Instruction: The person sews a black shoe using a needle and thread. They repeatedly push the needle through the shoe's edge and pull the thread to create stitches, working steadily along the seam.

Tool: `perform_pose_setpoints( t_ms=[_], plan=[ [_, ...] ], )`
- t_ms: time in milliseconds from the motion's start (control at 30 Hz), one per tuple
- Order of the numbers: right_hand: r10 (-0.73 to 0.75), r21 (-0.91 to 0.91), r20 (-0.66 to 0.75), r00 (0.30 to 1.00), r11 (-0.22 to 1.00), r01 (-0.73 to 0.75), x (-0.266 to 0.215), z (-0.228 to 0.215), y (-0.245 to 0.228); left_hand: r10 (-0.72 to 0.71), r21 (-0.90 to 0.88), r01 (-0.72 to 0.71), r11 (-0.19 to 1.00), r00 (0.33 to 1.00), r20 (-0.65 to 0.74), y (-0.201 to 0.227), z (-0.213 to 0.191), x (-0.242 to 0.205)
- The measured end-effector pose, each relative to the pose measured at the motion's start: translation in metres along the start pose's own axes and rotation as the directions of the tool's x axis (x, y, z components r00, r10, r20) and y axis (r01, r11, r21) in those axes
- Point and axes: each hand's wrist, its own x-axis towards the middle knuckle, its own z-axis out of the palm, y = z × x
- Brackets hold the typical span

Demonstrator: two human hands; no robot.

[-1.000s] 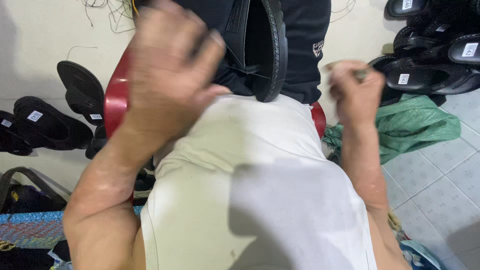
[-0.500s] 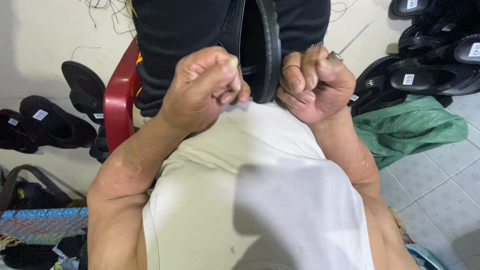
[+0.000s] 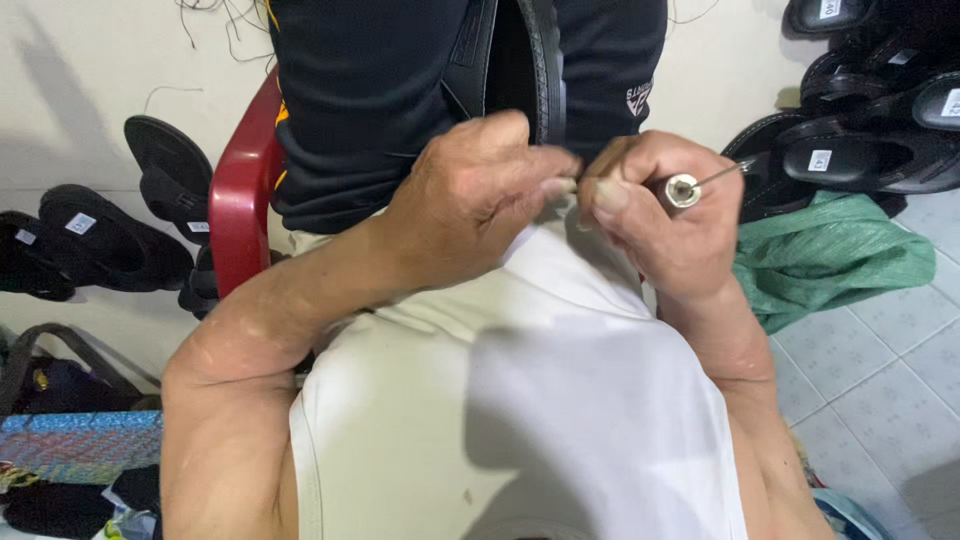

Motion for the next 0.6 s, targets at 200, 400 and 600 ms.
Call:
perform_pose_setpoints(
  t_ms=[200, 400, 600],
  plan=[
    [-0.157, -0.705, 0.041, 0.987, 0.695, 0.140, -0.018, -0.025, -0.013, -0.448, -0.850, 0.110, 0.515, 0.880, -0.158, -0.050, -0.099, -0.076],
    [-0.278, -0.785, 0.265, 0.923, 0.493, 0.374, -0.021, -0.033, 0.001, -0.275, 0.623, 0.679, 0.387, 0.730, -0.625, -0.121, -0.155, -0.192],
    [-0.251, -0.801, 0.337, 0.907, 0.430, 0.416, -0.015, -0.025, -0.012, -0.033, 0.414, 0.166, 0.895, 0.951, -0.308, -0.001, -0.073, -0.050]
  ],
)
